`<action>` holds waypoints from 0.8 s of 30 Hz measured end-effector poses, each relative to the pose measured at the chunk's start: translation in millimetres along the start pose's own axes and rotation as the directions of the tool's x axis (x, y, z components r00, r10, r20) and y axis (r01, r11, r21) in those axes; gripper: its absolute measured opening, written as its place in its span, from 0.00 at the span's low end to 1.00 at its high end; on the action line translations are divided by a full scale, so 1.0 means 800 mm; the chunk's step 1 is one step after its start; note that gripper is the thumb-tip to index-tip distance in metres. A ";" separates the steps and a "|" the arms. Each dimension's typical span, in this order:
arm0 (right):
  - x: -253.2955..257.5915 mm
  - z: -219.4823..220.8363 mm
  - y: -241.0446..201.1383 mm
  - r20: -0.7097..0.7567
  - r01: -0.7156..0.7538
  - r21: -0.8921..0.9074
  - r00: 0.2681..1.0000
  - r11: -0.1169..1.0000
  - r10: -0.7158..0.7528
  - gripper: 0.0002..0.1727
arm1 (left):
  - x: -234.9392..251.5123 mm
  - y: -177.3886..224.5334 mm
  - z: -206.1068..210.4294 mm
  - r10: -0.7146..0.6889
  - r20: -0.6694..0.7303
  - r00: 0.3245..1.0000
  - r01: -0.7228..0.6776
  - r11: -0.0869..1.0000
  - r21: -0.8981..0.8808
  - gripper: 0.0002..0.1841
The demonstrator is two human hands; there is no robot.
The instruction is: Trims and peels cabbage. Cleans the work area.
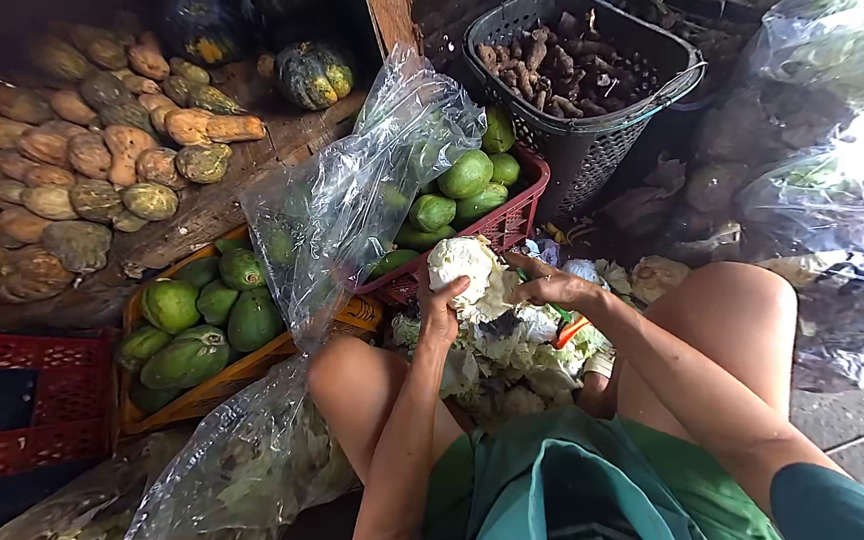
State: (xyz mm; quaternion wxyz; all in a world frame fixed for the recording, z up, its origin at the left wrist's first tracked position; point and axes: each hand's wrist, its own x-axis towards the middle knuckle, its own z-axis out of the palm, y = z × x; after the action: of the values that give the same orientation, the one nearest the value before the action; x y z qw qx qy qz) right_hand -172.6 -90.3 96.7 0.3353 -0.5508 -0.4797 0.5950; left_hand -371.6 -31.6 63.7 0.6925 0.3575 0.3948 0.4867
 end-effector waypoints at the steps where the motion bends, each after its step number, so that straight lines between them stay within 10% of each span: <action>1: -0.002 -0.003 0.000 0.032 -0.014 0.026 0.999 1.000 0.013 0.39 | 0.000 -0.001 -0.001 0.016 0.014 1.000 -0.016 1.000 0.026 0.46; 5: 0.000 -0.002 0.001 -0.009 -0.065 -0.056 0.998 0.996 0.064 0.49 | -0.002 -0.005 -0.003 0.044 0.116 0.992 -0.057 0.992 0.108 0.51; 11: 0.000 0.014 0.002 -0.102 -0.016 -0.113 0.995 0.993 0.004 0.22 | -0.004 -0.009 -0.001 0.057 0.161 0.985 -0.070 0.995 0.077 0.51; 24: 0.000 0.004 0.004 -0.100 0.006 -0.145 0.995 0.989 -0.020 0.15 | -0.009 0.003 0.003 -0.068 -0.025 0.997 0.066 0.995 -0.069 0.26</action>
State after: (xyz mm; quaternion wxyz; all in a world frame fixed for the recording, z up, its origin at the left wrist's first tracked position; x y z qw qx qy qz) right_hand -175.5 -92.3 93.2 0.3223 -0.6001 -0.5076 0.5277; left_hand -372.0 -38.3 68.5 0.7148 0.3134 0.3991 0.4813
